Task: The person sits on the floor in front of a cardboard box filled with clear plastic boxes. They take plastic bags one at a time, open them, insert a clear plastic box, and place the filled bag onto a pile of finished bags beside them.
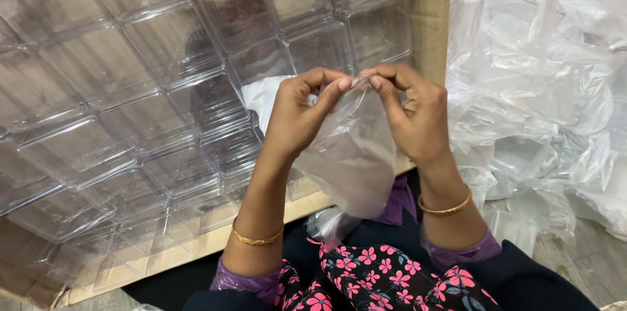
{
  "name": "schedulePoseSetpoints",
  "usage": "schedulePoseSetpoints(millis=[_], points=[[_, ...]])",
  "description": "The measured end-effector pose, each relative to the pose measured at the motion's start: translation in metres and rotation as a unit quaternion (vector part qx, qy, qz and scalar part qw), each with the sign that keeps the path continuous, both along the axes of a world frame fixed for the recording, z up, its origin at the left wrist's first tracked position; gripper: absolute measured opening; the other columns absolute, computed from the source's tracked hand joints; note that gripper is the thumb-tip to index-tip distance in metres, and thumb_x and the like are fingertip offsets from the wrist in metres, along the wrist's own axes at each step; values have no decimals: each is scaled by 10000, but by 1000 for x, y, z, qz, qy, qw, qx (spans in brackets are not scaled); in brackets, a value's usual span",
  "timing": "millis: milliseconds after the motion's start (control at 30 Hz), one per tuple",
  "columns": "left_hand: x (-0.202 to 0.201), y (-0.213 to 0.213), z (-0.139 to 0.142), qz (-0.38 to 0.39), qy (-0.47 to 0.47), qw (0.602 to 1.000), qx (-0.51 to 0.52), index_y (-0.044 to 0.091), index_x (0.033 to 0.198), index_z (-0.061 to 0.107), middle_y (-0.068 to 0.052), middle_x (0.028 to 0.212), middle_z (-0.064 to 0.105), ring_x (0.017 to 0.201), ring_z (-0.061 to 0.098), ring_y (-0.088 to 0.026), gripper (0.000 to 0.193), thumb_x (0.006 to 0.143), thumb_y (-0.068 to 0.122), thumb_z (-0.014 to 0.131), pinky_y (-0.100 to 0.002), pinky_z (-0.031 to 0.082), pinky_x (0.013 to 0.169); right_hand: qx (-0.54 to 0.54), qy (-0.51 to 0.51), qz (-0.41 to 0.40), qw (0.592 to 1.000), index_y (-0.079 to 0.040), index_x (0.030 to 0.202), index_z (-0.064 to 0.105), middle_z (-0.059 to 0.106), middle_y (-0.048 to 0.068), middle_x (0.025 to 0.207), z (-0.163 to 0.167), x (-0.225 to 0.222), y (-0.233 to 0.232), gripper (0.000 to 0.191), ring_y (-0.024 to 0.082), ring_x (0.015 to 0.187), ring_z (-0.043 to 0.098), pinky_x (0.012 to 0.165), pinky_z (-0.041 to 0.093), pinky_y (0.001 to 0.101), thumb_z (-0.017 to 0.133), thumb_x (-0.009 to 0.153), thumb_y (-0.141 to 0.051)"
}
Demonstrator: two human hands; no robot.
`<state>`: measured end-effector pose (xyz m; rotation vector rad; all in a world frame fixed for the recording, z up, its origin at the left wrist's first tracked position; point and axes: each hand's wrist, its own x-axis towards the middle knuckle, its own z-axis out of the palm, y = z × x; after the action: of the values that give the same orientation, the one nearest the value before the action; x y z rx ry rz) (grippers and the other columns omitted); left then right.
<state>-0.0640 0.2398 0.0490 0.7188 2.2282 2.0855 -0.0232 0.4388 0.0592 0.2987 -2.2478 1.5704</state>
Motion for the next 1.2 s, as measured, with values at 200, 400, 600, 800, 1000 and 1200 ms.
schedulePoseSetpoints(millis=[200, 400, 600, 800, 1000, 1200], points=[[4, -33, -8, -66, -217, 967, 120, 91, 869, 649, 62, 762, 602, 640, 456, -11, 302, 1045, 314, 546, -199, 314, 521, -433, -212, 270, 834, -20, 893, 679, 664, 49, 782, -66, -22, 18, 252, 88, 673, 577, 591, 468, 218, 687, 1108, -151], [-22, -56, -10, 36, -4, 999, -33, 53, 829, 536, -30, 714, 554, 638, 474, -94, 361, 1032, 295, 710, -288, 371, 547, -608, -156, 268, 731, -58, 936, 690, 713, 61, 858, -61, -56, 31, 130, 224, 806, 712, 840, 621, 414, 664, 927, -185], [-69, -25, -31, 320, 60, 933, -157, 36, 1048, 589, -81, 602, 587, 542, 571, -175, 187, 993, 210, 629, -381, 439, 550, 178, 127, -68, 973, -58, 1213, 738, 632, 152, 967, -23, -107, -19, 280, 266, 830, 622, 741, 527, 421, 633, 976, 50], [-68, -25, -41, 241, 21, 967, -85, 41, 1171, 648, -25, 601, 553, 539, 496, -71, 195, 1010, 125, 578, -300, 377, 515, 189, 123, -93, 970, -32, 1287, 688, 608, 129, 1076, -13, -65, -28, 355, 205, 910, 625, 788, 522, 343, 576, 974, 92], [-48, -28, -38, 39, -54, 993, 94, -2, 1070, 692, 8, 724, 574, 617, 501, -36, 136, 1028, 75, 588, -245, 393, 564, -190, -63, -70, 977, -14, 1125, 712, 638, -15, 928, -32, -38, -2, 125, 83, 801, 536, 715, 433, 240, 626, 1036, -33], [-47, -17, -44, 175, 15, 957, -231, 45, 1033, 731, -130, 755, 711, 683, 671, -207, 153, 934, 134, 655, -335, 503, 621, -85, -54, 11, 995, -2, 1092, 679, 678, 6, 971, -81, -45, 8, 144, 69, 868, 604, 751, 510, 224, 700, 971, -76]])
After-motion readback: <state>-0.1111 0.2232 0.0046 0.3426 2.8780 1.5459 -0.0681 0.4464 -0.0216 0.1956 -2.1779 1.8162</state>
